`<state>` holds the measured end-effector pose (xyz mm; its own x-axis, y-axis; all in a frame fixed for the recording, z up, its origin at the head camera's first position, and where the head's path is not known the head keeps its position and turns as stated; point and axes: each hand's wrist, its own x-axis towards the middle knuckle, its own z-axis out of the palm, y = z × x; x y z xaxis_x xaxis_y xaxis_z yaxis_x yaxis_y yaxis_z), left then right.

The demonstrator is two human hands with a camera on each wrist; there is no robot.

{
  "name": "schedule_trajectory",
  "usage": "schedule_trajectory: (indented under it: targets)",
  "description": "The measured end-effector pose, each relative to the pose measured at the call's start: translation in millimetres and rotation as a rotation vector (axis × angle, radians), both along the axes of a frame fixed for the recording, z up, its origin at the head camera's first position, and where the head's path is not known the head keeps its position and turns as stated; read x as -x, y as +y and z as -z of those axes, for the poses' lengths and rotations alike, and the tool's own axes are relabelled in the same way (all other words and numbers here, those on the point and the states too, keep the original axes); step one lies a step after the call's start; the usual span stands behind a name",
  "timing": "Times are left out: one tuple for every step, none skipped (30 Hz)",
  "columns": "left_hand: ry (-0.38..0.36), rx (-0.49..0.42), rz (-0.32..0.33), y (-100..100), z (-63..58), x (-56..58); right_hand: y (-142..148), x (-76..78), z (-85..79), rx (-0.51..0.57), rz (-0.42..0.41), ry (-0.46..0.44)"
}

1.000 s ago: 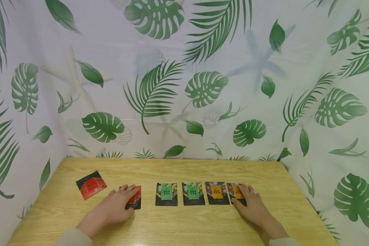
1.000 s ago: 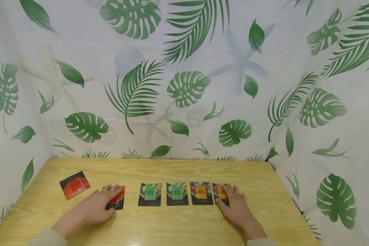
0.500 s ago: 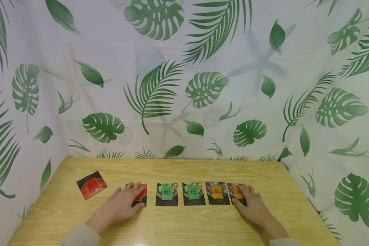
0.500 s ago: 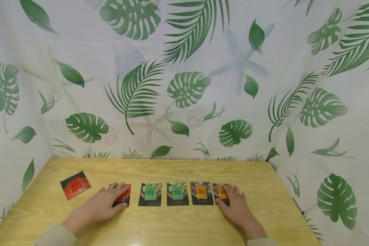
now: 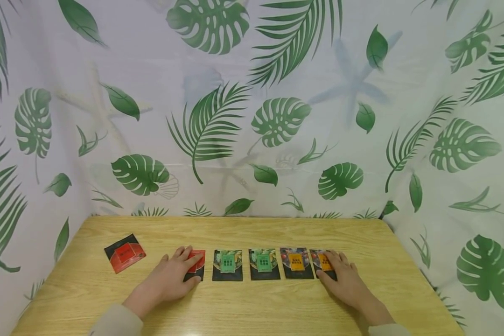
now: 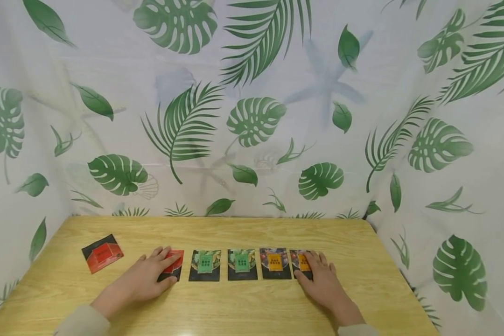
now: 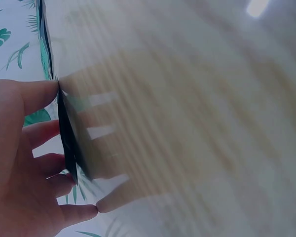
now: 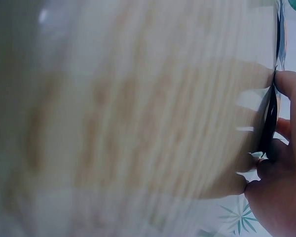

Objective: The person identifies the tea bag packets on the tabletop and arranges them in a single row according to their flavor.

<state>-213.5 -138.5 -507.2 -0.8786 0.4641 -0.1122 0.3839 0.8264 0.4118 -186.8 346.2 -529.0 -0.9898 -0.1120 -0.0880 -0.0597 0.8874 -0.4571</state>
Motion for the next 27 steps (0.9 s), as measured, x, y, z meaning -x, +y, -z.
schedule_trajectory:
  targets:
    - [-0.001, 0.000, -0.001, 0.0, -0.2, 0.0, 0.1, -0.1, 0.0, 0.002, 0.001, 0.000]
    - [-0.002, -0.001, -0.001, 0.2, -0.4, 0.2, 0.2, -0.3, 0.0, 0.005, 0.001, 0.000]
    - [-0.003, -0.002, 0.000, 0.2, -0.3, 0.4, 0.4, -0.4, 0.0, 0.007, 0.001, 0.001]
    - [-0.003, -0.003, 0.001, 0.4, -0.1, 0.8, 0.7, -0.4, 0.3, 0.010, 0.000, 0.002]
    - [-0.002, -0.001, 0.002, 0.4, 0.0, 1.0, 1.1, -0.3, 0.8, 0.012, 0.000, 0.003]
    - [-0.001, 0.001, 0.003, 0.4, 0.0, 1.1, 1.6, -0.1, 1.6, 0.013, 0.001, 0.004]
    - [0.001, 0.001, 0.003, 0.5, 0.2, 1.3, 2.1, 0.1, 2.4, 0.015, 0.001, 0.003]
    - [0.003, 0.002, 0.004, 0.6, 0.3, 1.6, 2.5, 0.4, 3.0, 0.015, 0.000, 0.001]
    - [0.006, 0.002, 0.006, 0.7, 0.5, 1.9, 2.9, 0.7, 3.7, 0.016, 0.000, -0.001]
    - [0.009, 0.003, 0.007, 0.7, 0.4, 2.0, 3.4, 1.1, 4.5, 0.016, 0.000, -0.003]
    - [0.012, 0.005, 0.009, 0.7, 0.3, 2.0, 3.8, 1.5, 5.2, 0.017, 0.002, -0.005]
    - [0.014, 0.003, 0.010, 0.8, 0.2, 2.1, 4.1, 1.7, 5.6, 0.018, 0.002, -0.007]
    - [0.015, 0.002, 0.010, 0.8, 0.3, 2.4, 4.2, 1.9, 5.6, 0.018, 0.004, -0.010]
    - [0.015, 0.002, 0.011, 0.8, 0.5, 2.7, 4.1, 2.0, 5.4, 0.015, 0.003, -0.010]
    - [0.015, 0.003, 0.012, 0.8, 0.8, 3.0, 4.1, 2.2, 5.4, 0.015, 0.005, -0.008]
    - [0.017, 0.005, 0.012, 0.7, 1.1, 3.4, 3.9, 2.3, 5.2, 0.013, 0.005, -0.009]
    - [0.017, 0.007, 0.012, 0.7, 1.6, 4.0, 3.6, 2.3, 4.9, 0.014, 0.007, -0.009]
    - [0.018, 0.007, 0.012, 0.6, 2.0, 4.5, 3.2, 2.1, 4.4, 0.010, 0.005, -0.007]
    - [0.019, 0.009, 0.012, 0.8, 2.3, 5.2, 2.9, 2.0, 3.8, 0.009, 0.007, -0.007]
    - [0.019, 0.010, 0.011, 1.1, 2.3, 5.8, 2.5, 1.7, 3.2, 0.005, 0.006, -0.005]
    - [0.018, 0.010, 0.011, 1.4, 2.1, 6.3, 2.3, 1.5, 2.6, 0.007, 0.006, -0.004]
    - [0.018, 0.011, 0.011, 1.7, 1.8, 6.6, 1.7, 1.1, 1.7, 0.006, 0.005, -0.007]
    - [0.015, 0.009, 0.011, 2.1, 1.4, 6.9, 1.3, 0.8, 1.0, 0.006, 0.006, -0.008]
    - [0.013, 0.007, 0.011, 2.6, 0.8, 7.1, 0.9, 0.7, 0.0, 0.000, 0.003, -0.008]
    - [0.011, 0.005, 0.010, 3.1, 0.2, 7.1, 0.4, 0.5, -0.7, 0.003, 0.005, -0.013]
    - [0.010, 0.004, 0.010, 3.5, -0.4, 7.1, 0.1, 0.6, -1.5, -0.001, 0.002, -0.014]
    - [0.011, 0.005, 0.011, 4.0, -0.7, 7.1, -0.3, 0.5, -2.2, 0.001, 0.004, -0.017]
